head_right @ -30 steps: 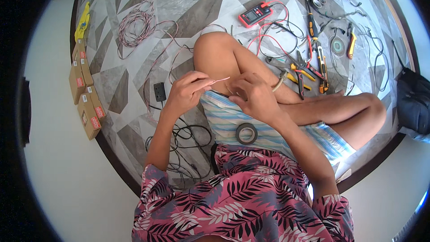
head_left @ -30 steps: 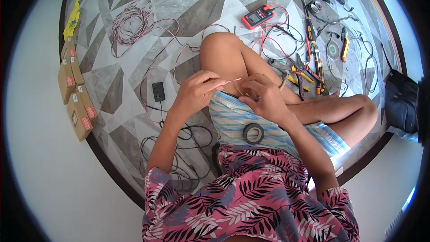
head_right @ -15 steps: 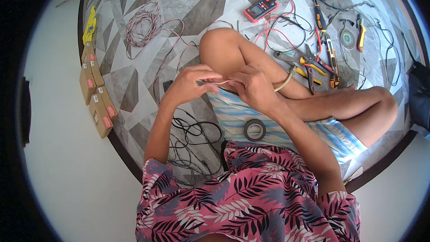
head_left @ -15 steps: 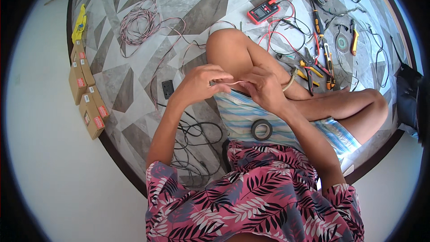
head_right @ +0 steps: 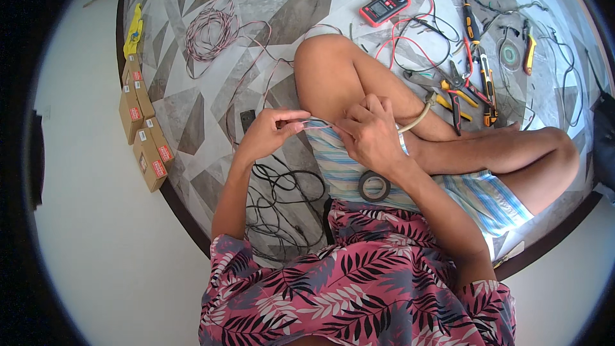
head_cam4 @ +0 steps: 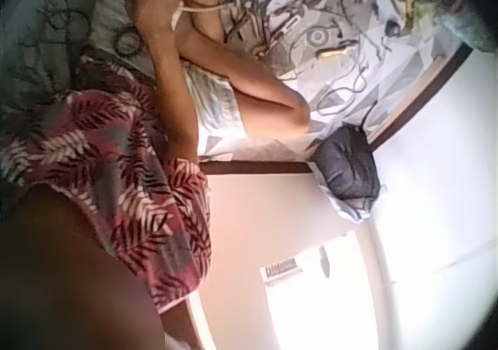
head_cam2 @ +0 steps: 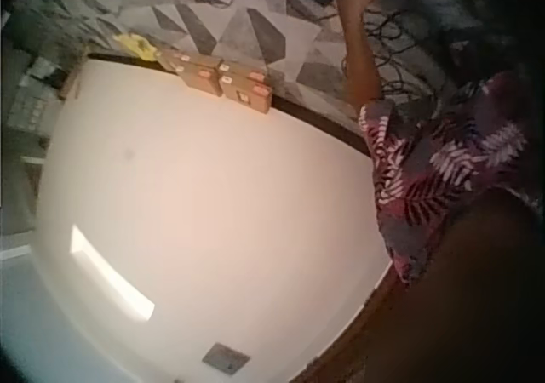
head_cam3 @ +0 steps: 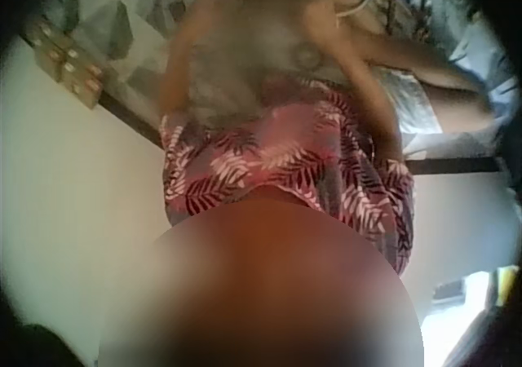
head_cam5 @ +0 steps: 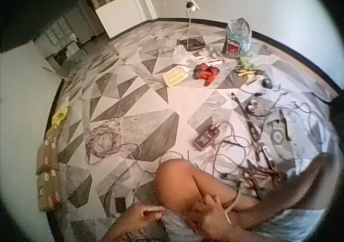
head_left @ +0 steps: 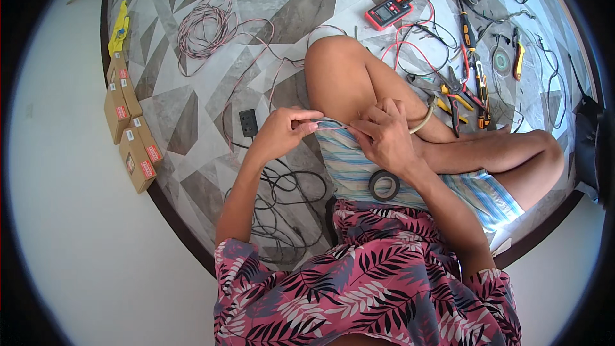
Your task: Repairing electrical wires by stripping and taping them while sitting on the floor.
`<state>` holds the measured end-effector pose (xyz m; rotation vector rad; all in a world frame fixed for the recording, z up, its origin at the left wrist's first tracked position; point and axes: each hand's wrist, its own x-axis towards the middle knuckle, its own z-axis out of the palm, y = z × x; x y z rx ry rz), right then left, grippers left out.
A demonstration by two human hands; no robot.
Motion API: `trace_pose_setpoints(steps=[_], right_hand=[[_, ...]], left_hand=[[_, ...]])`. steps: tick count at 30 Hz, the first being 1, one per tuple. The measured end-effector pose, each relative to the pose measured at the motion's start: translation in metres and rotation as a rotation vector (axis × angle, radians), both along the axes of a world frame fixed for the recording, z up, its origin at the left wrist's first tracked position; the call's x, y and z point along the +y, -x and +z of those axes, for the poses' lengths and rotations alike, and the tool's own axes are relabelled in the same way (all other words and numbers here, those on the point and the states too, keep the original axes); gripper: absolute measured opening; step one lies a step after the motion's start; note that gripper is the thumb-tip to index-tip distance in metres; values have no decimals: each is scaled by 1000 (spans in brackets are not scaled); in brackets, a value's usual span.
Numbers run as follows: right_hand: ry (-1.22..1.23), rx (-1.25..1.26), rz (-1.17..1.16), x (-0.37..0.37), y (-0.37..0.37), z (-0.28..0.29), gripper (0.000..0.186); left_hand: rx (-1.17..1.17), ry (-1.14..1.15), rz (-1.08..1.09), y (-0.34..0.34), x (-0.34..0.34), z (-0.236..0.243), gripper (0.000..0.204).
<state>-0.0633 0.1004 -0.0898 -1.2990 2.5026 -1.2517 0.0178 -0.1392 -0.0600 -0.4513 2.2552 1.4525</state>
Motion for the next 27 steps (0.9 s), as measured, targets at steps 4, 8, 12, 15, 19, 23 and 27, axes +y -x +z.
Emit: trace_pose_setpoints(steps=[4,8,12,15,19,23,27], right_hand=[[-2,9,-49,1,-3,-6,11],[11,-19,-60,1,-1,-10,11],[17,-62,-68,2,-2,-10,12],[15,-118,-69,3,-2,-11,12],[73,-227,-49,3,0,-14,13],[74,-266,7,8,6,-13,14],[116,-334,-18,10,8,-13,12]], left_hand=[[-27,203,-89,-5,2,-5,16],[85,-13,-39,-17,-1,-24,14],[121,-131,-1,-19,3,-24,15],[166,-93,-10,-18,6,-17,14],[297,-7,-63,-19,3,-22,15],[192,-49,42,-25,8,-29,16],[248,-235,176,-31,8,-37,17]])
